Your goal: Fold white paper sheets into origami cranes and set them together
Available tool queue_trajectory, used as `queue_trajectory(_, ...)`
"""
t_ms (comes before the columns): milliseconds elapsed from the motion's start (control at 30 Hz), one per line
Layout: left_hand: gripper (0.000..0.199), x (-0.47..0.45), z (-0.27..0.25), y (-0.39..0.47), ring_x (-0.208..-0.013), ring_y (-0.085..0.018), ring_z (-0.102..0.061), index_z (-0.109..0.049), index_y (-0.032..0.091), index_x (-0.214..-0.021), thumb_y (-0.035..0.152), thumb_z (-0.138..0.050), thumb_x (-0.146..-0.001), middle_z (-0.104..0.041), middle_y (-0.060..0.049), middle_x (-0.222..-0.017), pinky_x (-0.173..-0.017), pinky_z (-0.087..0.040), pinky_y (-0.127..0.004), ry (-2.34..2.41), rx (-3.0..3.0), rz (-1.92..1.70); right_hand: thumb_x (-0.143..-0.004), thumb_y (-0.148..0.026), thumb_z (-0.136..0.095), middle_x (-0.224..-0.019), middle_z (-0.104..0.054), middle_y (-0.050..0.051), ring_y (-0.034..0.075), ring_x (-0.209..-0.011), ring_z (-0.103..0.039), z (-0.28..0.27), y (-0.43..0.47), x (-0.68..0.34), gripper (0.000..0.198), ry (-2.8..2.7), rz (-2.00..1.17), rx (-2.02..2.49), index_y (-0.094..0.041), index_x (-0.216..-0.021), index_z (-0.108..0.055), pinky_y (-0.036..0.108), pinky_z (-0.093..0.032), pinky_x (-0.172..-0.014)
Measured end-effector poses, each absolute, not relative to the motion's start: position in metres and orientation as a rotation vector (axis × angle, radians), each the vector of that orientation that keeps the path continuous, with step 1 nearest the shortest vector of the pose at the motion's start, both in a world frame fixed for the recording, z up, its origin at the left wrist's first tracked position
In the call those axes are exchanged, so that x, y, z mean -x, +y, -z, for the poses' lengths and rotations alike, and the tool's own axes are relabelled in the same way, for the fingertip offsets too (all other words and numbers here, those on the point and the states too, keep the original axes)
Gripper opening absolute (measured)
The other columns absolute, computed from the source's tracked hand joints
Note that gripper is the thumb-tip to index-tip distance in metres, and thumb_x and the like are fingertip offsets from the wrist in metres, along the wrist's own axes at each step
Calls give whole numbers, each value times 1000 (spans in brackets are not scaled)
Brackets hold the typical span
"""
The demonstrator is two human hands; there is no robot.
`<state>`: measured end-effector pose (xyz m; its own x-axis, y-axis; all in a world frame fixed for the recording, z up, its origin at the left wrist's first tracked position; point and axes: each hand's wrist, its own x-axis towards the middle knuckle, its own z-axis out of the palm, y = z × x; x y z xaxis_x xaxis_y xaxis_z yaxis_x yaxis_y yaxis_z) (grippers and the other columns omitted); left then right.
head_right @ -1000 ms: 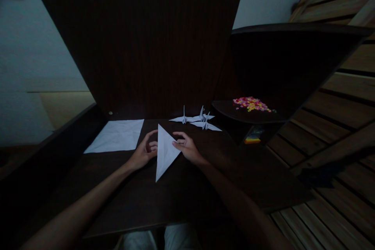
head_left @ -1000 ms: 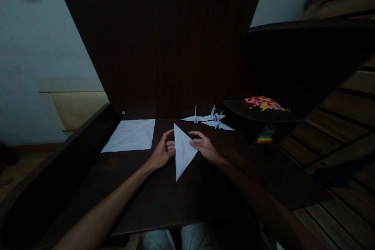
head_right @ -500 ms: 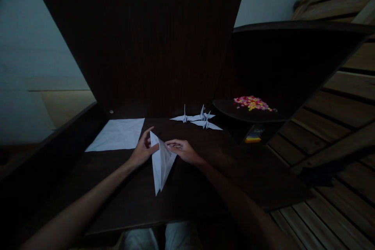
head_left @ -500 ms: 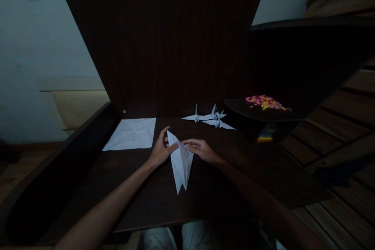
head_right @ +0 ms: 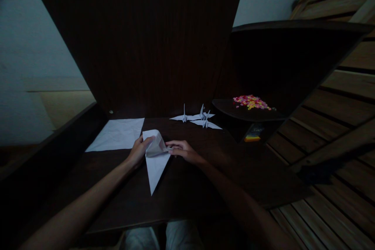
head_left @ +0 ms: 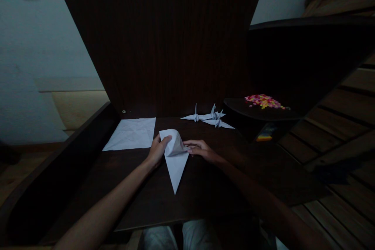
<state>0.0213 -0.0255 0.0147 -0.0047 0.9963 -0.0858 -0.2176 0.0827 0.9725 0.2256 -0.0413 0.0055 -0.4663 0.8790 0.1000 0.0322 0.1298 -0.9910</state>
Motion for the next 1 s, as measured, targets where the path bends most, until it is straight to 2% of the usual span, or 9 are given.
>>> queue_trajectory(67, 39, -21, -14, -24, -70, -19, -63, -63, 13, -93, 34, -73, -62, -69, -5, -80, -65, -47, -29, 1074, -914, -1272, -76, -41, -60, -72, -64, 2, 11, -60, -52, -9, -42, -222, 30, -1657, -1322, 946, -15, -89, -68, 23, -40, -55)
queue_trajectory(133, 39, -20, -13, -23, -70, -20, -63, -63, 12, -92, 34, -73, -62, -69, -6, -79, -65, -48, -29, 1053, -879, -1261, -79, -50, -55, -60, -58, 0, 10, -52, -49, -9, -39, -220, 36, -1619, -1272, 948, -15, -71, -63, 22, -39, -50)
queue_trajectory(200, 36, -19, -14, -23, -69, -19, -63, -63, 12, -91, 35, -72, -64, -68, -5, -77, -64, -47, -29, 999, -878, -1218, -78, -56, -55, -55, -52, -2, 10, -49, -47, -6, -36, -220, 42, -1531, -1261, 953, -17, -65, -57, 22, -38, -46)
queue_trajectory(400, 30, -18, -22, -27, -61, -13, -58, -65, 13, -86, 38, -66, -70, -64, -1, -72, -55, -43, -22, 896, -862, -1121, -75, -58, -58, -53, -45, -4, 8, -45, -42, 0, -30, -223, 42, -1380, -1167, 1011, -17, -65, -54, 22, -33, -43)
queue_trajectory(600, 9, -14, -31, -31, -52, -9, -51, -65, 12, -68, 16, -63, -61, -59, 1, -61, -49, -36, -18, 786, -970, -1000, -71, -55, -62, -62, -57, 0, 12, -56, -50, -2, -30, -226, 39, -1365, -1004, 1070, -16, -74, -59, 23, -38, -51)
queue_trajectory(767, 23, -11, -32, -34, -57, -15, -60, -70, 11, -80, 15, -67, -58, -68, -3, -66, -56, -43, -23, 750, -1002, -842, -75, -48, -61, -65, -60, 1, 13, -60, -54, 0, -33, -223, 32, -1453, -937, 1096, -16, -77, -61, 25, -41, -55)
queue_trajectory(867, 22, -11, -33, -37, -56, -17, -62, -70, 11, -77, 17, -73, -56, -69, -5, -64, -61, -47, -28, 756, -1050, -761, -76, -42, -62, -64, -58, 0, 13, -59, -54, 2, -36, -219, 27, -1505, -873, 1114, -16, -78, -61, 25, -41, -55)
queue_trajectory(1000, 24, -15, -34, -42, -59, -19, -64, -70, 10, -75, 25, -77, -56, -69, -6, -63, -60, -47, -27, 828, -1085, -765, -77, -40, -62, -68, -59, 1, 12, -60, -53, 0, -40, -215, 24, -1641, -721, 1154, -16, -74, -62, 24, -41, -56)
